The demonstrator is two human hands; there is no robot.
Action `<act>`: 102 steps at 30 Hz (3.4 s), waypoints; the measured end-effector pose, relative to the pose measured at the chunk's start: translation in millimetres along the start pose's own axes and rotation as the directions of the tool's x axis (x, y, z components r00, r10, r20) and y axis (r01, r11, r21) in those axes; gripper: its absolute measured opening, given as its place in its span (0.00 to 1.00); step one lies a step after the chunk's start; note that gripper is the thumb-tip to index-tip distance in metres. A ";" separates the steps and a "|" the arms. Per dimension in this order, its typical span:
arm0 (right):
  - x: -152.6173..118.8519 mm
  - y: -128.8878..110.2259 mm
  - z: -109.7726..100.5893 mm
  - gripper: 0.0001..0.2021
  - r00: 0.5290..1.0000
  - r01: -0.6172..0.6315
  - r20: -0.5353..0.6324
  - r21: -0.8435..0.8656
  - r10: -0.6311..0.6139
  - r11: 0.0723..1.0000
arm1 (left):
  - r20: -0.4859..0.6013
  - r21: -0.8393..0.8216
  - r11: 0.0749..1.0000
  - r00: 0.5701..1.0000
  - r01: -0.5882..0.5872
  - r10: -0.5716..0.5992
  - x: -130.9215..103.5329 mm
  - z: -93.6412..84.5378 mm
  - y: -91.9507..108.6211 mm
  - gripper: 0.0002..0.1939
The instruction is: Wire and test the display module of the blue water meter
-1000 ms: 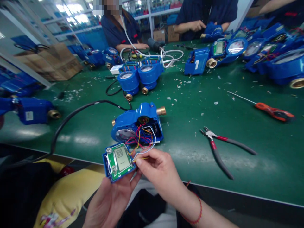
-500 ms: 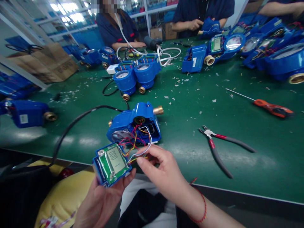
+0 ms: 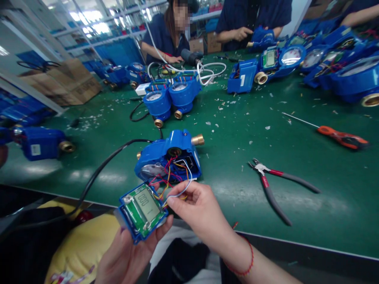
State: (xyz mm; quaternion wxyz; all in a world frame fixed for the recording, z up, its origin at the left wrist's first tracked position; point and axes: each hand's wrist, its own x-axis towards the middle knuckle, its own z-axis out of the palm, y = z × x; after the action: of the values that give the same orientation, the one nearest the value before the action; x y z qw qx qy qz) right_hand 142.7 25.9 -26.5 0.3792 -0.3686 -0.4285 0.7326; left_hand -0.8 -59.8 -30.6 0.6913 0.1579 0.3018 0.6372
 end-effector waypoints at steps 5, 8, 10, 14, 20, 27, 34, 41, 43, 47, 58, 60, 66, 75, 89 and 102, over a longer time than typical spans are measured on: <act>-2.1 1.4 4.8 0.07 0.999 -0.005 -0.033 -0.047 0.003 0.999 | -0.015 -0.012 1.000 1.000 0.006 -0.006 1.1 -1.1 -2.2 0.18; -4.7 2.9 2.2 0.07 0.998 0.018 -0.053 -0.099 -0.023 0.995 | -0.017 -0.081 0.997 1.000 0.016 -0.017 1.8 -1.4 -9.6 0.18; -5.2 3.4 -2.4 0.07 0.996 0.055 -0.063 -0.159 -0.065 0.986 | -0.048 -0.114 0.993 0.998 0.040 -0.046 1.4 1.1 -15.4 0.16; -4.3 3.9 -13.3 0.05 0.990 0.114 -0.040 -0.317 -0.133 0.942 | -0.224 0.033 0.990 0.966 0.137 -0.127 -2.2 4.0 -16.9 0.17; -5.1 5.0 -16.5 0.04 0.981 0.175 0.005 -0.464 -0.195 0.868 | -0.356 0.849 0.522 0.818 0.081 0.451 -10.4 -10.1 8.4 0.24; -3.5 6.5 -14.0 0.03 0.937 0.310 0.068 -0.613 -0.343 0.726 | 0.381 0.920 -0.116 0.788 -0.373 0.485 16.2 33.4 19.1 0.13; -0.9 8.4 -16.1 0.06 0.931 0.284 0.031 -0.687 -0.364 0.669 | 0.489 0.871 -0.161 0.845 -0.464 0.215 63.0 48.6 10.9 0.06; -4.6 5.3 -15.9 0.05 0.957 0.254 0.015 -0.517 -0.289 0.817 | 0.172 0.981 0.050 0.954 -0.190 0.244 56.1 36.0 9.0 0.05; -6.1 5.5 -16.2 0.05 0.969 0.223 0.006 -0.460 -0.248 0.859 | 0.114 0.978 0.141 0.962 -0.152 0.247 55.4 33.4 7.0 0.05; -6.7 6.9 -17.2 0.06 0.978 0.189 -0.021 -0.321 -0.207 0.928 | 0.058 0.968 0.219 0.957 -0.124 0.283 56.8 32.5 5.3 0.05; -1.0 1.5 -15.4 0.07 0.961 0.255 0.024 -0.467 -0.276 0.847 | 0.014 0.922 0.368 0.959 -0.121 0.282 60.9 32.2 13.9 0.04; 0.4 -0.5 -13.4 0.07 0.961 0.255 0.037 -0.513 -0.275 0.820 | 0.013 0.927 0.356 0.960 -0.117 0.280 60.7 31.3 14.7 0.04; 3.2 0.4 -11.3 0.06 0.956 0.262 0.035 -0.550 -0.292 0.793 | 0.038 0.935 0.334 0.968 -0.123 0.249 61.2 32.9 15.3 0.05; 4.0 2.9 -13.3 0.06 0.966 0.245 0.027 -0.412 -0.257 0.878 | 0.048 0.946 0.305 0.978 -0.110 0.204 59.7 30.1 11.6 0.07; 1.3 4.7 -15.3 0.06 0.988 0.151 0.027 -0.316 -0.151 0.937 | 0.034 0.881 0.459 0.983 -0.115 0.182 58.1 29.7 12.9 0.07; 2.0 -0.5 -10.4 0.06 0.960 0.254 0.039 -0.546 -0.279 0.798 | 0.067 0.901 0.414 0.986 -0.126 0.154 61.4 30.4 12.5 0.05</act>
State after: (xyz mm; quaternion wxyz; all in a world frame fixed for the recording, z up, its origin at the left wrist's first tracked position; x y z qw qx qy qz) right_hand 150.9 31.4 -30.3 0.3665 -0.4130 -0.6587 0.5112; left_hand 8.5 6.9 -12.9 0.4398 0.5193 0.5904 0.4339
